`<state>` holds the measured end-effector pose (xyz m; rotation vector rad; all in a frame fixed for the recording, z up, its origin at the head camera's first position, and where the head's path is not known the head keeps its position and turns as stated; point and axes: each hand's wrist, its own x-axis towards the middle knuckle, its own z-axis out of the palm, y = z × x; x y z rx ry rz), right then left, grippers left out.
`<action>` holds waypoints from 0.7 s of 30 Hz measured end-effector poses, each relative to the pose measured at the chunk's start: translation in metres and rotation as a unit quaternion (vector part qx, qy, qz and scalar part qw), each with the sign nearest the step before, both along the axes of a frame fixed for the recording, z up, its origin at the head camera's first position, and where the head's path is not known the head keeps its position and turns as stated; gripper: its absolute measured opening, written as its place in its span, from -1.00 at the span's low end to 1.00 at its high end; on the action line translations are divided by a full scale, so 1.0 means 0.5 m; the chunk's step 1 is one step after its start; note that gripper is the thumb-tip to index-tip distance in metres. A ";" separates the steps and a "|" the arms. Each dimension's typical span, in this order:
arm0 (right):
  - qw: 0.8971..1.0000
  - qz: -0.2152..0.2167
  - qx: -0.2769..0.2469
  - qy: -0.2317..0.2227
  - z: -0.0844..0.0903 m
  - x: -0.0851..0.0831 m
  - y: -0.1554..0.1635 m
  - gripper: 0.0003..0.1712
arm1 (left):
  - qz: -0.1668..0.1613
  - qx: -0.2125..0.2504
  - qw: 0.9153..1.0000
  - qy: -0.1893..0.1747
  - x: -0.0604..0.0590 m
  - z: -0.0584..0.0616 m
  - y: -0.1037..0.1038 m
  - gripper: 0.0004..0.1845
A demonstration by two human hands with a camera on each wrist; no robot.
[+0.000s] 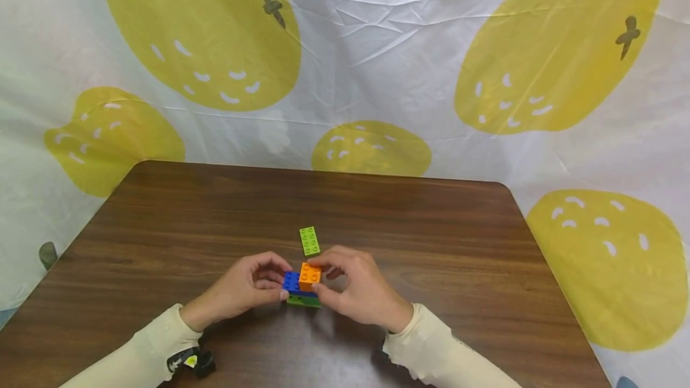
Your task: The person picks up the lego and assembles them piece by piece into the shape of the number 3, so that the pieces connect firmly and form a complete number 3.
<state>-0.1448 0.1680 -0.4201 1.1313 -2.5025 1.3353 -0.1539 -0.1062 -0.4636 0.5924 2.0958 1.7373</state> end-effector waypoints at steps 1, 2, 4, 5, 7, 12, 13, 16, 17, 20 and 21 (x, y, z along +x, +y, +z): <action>1.000 -0.001 -0.001 0.000 -0.001 0.000 0.000 -0.58 | 0.000 -0.001 1.000 0.000 0.000 -0.001 0.000 -0.57; 1.000 -0.001 -0.001 0.001 -0.001 0.000 0.000 -0.58 | 0.001 -0.001 1.000 0.000 0.000 -0.001 0.000 -0.57; 1.000 -0.002 -0.002 0.003 -0.002 0.000 0.000 -0.58 | 0.001 -0.001 1.000 0.000 0.000 -0.001 0.000 -0.58; 1.000 -0.002 -0.002 0.005 -0.002 0.000 0.000 -0.58 | 0.001 -0.001 1.000 -0.001 0.000 -0.001 0.000 -0.58; 1.000 -0.001 -0.003 0.006 -0.003 -0.001 0.000 -0.59 | 0.001 -0.002 1.000 -0.001 0.000 -0.002 0.000 -0.58; 1.000 0.001 0.003 0.010 -0.002 0.000 -0.002 -0.59 | 0.002 -0.004 1.000 0.000 0.000 -0.001 -0.001 -0.58; 1.000 0.002 0.006 0.010 -0.002 0.000 -0.002 -0.58 | 0.002 -0.004 1.000 0.001 0.000 -0.001 -0.001 -0.58; 1.000 0.005 0.012 0.010 0.002 0.001 -0.005 -0.56 | 0.001 -0.002 1.000 0.001 -0.001 -0.001 0.000 -0.58; 1.000 0.006 0.014 0.009 0.003 0.001 -0.005 -0.56 | 0.001 -0.003 1.000 0.001 -0.001 -0.001 0.000 -0.58; 1.000 0.005 0.012 0.007 0.003 0.002 -0.006 -0.55 | 0.001 0.001 1.000 0.001 -0.002 0.000 0.001 -0.58; 1.000 0.003 0.011 0.005 0.003 0.002 -0.006 -0.55 | 0.001 0.001 1.000 0.002 -0.002 0.000 0.001 -0.58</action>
